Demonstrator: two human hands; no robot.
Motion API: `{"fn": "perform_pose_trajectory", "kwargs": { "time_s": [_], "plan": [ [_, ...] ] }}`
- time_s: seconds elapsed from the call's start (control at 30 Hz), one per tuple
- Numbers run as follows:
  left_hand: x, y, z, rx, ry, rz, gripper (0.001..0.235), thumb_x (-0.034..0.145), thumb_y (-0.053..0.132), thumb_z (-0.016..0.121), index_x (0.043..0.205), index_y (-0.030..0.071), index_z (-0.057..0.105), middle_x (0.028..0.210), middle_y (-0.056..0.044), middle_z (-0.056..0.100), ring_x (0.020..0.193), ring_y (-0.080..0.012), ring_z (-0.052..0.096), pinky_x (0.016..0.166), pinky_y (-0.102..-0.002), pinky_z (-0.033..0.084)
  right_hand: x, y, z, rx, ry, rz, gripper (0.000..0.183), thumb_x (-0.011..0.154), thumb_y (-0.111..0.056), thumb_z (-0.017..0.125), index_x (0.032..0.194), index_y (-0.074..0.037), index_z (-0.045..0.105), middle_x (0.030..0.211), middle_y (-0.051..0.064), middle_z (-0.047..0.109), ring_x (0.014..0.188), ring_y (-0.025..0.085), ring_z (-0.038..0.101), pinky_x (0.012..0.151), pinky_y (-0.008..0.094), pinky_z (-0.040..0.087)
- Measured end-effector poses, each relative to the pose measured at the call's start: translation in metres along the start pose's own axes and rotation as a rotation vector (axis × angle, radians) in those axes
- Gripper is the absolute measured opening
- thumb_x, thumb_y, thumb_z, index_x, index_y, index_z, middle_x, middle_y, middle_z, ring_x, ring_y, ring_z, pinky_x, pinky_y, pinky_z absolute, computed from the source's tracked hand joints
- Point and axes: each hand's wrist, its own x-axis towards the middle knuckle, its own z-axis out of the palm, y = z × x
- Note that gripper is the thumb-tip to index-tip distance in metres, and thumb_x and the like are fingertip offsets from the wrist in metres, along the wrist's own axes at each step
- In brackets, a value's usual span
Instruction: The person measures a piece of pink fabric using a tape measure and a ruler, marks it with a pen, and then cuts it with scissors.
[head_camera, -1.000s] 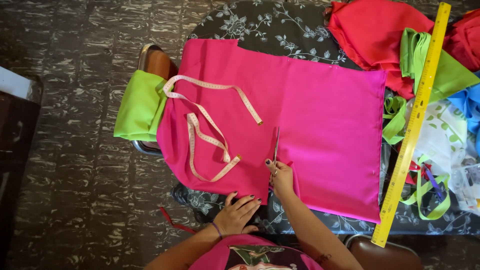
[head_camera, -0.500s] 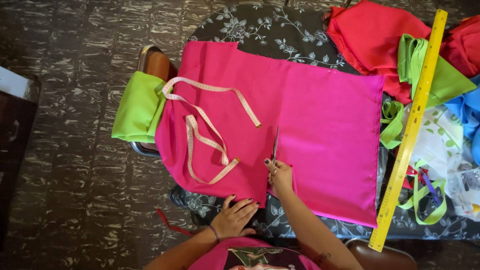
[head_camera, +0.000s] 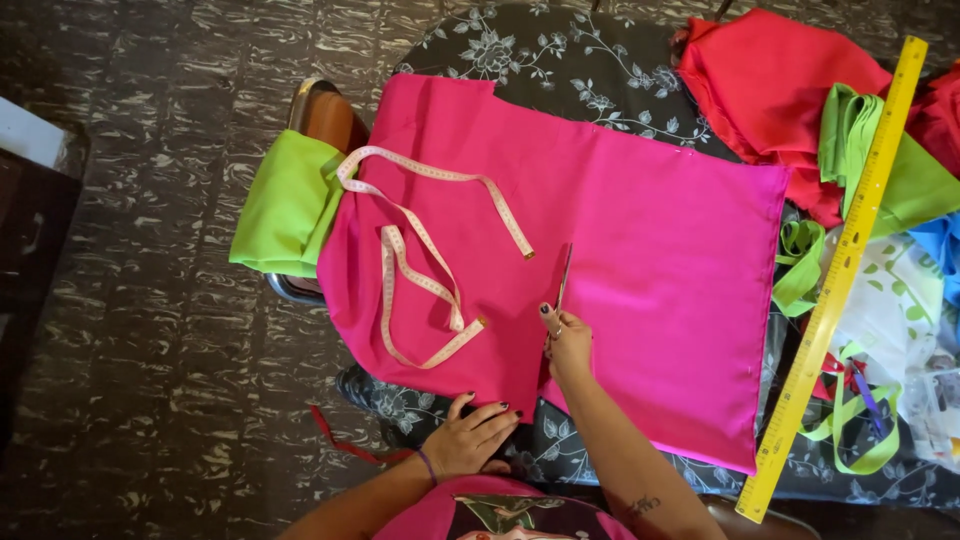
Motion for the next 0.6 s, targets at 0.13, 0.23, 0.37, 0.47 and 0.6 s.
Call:
{"fn": "perform_pose_trajectory", "kwargs": {
  "time_s": [0.13,0.23,0.37,0.47,0.6],
  "plan": [
    [-0.002,-0.001,0.001,0.008,-0.012,0.006,0.069,0.116,0.063,0.036,0.136,0.008,0.073,0.148,-0.001,0.065,0.136,-0.0222,0.058,0.112,-0.059,0.037,0.004,0.006,0.001,-0.026,0.052,-0.002,0.03,0.093,-0.028,0.087,0.078,-0.013,0.067,0.049,-0.009,0.036,0.041,0.004,0.03,0.038,0.025,0.021],
    [-0.002,0.001,0.0,-0.003,-0.024,0.001,0.069,0.116,0.062,0.035,0.137,0.008,0.073,0.148,-0.002,0.066,0.136,-0.0224,0.059,0.113,-0.06,0.037,0.005,0.009,0.0,-0.066,0.061,0.007,0.026,0.091,-0.027,0.089,0.082,-0.01,0.071,0.051,-0.01,0.034,0.043,0.004,0.026,0.039,0.026,0.019],
    [-0.001,0.0,-0.001,-0.024,-0.027,-0.008,0.068,0.117,0.062,0.037,0.136,0.009,0.074,0.146,-0.002,0.067,0.134,-0.023,0.06,0.111,-0.061,0.038,0.012,0.013,-0.002,-0.048,0.037,-0.017,0.03,0.091,-0.022,0.089,0.076,-0.013,0.066,0.051,-0.009,0.033,0.042,0.004,0.025,0.038,0.027,0.017],
    [-0.004,0.0,0.001,-0.006,-0.033,-0.002,0.069,0.118,0.063,0.033,0.138,0.009,0.073,0.148,-0.001,0.066,0.136,-0.0221,0.059,0.113,-0.06,0.036,0.012,0.0,-0.002,0.0,-0.01,0.006,0.044,0.092,-0.031,0.087,0.071,-0.019,0.05,0.056,-0.008,0.036,0.046,0.005,0.034,0.04,0.023,0.023],
    [-0.001,0.001,-0.002,-0.014,-0.033,0.001,0.066,0.118,0.061,0.038,0.137,0.009,0.075,0.147,-0.003,0.066,0.136,-0.0229,0.06,0.111,-0.06,0.036,0.025,-0.019,0.0,0.007,-0.013,0.063,0.036,0.096,-0.032,0.085,0.078,-0.014,0.06,0.057,-0.006,0.045,0.044,0.006,0.038,0.038,0.022,0.028]
  ]
}}
